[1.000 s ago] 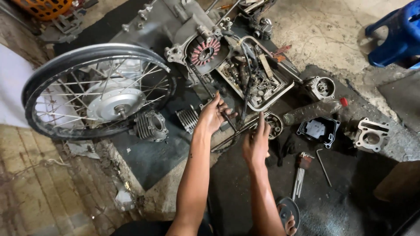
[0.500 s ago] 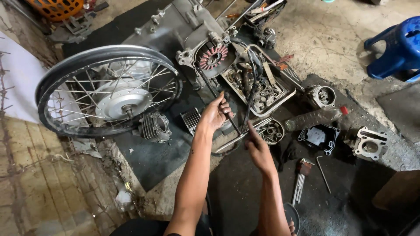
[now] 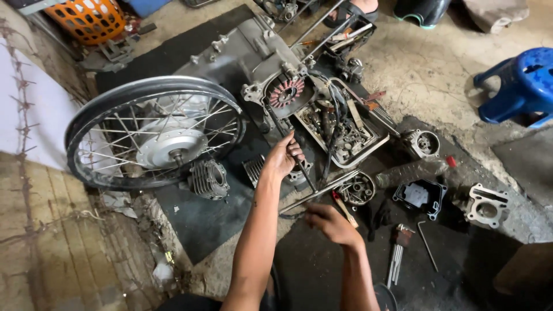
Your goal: Disassembling and repairing a motorcycle engine block using hand tools.
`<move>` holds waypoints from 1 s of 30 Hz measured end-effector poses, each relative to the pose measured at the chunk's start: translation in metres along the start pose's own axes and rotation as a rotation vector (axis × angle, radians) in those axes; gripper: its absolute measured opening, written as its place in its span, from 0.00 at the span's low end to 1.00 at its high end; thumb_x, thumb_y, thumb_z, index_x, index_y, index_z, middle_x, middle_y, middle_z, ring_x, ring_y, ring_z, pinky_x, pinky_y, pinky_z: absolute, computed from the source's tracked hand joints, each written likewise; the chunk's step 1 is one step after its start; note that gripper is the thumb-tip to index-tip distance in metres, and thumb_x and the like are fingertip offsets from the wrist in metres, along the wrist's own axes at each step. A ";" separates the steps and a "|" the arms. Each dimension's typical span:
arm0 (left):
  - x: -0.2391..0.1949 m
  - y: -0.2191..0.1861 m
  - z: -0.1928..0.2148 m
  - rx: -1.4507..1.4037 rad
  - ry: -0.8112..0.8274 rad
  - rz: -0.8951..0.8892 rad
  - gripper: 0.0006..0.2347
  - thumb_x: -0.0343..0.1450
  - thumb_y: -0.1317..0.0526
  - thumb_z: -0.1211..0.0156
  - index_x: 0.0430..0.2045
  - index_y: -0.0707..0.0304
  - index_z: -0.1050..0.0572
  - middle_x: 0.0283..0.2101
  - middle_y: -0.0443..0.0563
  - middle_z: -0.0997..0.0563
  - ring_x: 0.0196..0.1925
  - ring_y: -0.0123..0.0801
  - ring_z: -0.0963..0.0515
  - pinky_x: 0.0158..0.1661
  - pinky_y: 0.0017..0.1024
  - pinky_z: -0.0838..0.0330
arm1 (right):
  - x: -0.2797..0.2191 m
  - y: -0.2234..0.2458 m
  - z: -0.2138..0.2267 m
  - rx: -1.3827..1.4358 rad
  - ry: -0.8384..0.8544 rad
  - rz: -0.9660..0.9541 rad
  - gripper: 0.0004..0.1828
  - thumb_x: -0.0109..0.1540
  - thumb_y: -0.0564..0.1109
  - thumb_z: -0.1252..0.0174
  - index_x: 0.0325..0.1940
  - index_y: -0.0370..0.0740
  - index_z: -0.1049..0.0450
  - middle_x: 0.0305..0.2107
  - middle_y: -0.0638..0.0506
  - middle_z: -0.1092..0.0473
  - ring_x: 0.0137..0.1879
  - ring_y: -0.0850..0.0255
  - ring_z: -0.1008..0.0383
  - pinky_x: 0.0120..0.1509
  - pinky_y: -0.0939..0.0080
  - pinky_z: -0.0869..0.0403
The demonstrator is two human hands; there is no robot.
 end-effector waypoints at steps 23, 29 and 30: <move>-0.002 -0.021 -0.015 0.024 -0.058 -0.043 0.15 0.75 0.53 0.38 0.22 0.53 0.37 0.21 0.33 0.45 0.18 0.21 0.38 0.25 0.24 0.37 | 0.005 -0.027 -0.010 -0.251 -0.102 -0.244 0.14 0.60 0.53 0.38 0.46 0.51 0.17 0.36 0.50 0.23 0.47 0.58 0.25 0.49 0.56 0.24; 0.012 -0.019 0.000 0.036 -0.068 -0.052 0.15 0.74 0.52 0.37 0.23 0.53 0.36 0.21 0.33 0.43 0.18 0.21 0.36 0.24 0.24 0.36 | -0.016 0.057 0.026 -0.108 -0.360 0.058 0.36 0.62 0.39 0.45 0.76 0.48 0.41 0.37 0.32 0.23 0.43 0.36 0.23 0.43 0.36 0.25; 0.021 -0.017 0.007 0.035 -0.068 -0.056 0.15 0.74 0.52 0.37 0.23 0.53 0.36 0.21 0.33 0.43 0.18 0.21 0.36 0.24 0.24 0.36 | -0.013 0.035 0.035 -0.348 -0.442 -0.100 0.40 0.63 0.40 0.49 0.80 0.53 0.48 0.43 0.28 0.23 0.51 0.25 0.26 0.53 0.24 0.31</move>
Point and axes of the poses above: each hand's wrist, its own x-axis towards the middle knuckle, its own z-axis out of the back of the hand, y = z × x, the point moved 4 cm from there along x, towards the middle knuckle
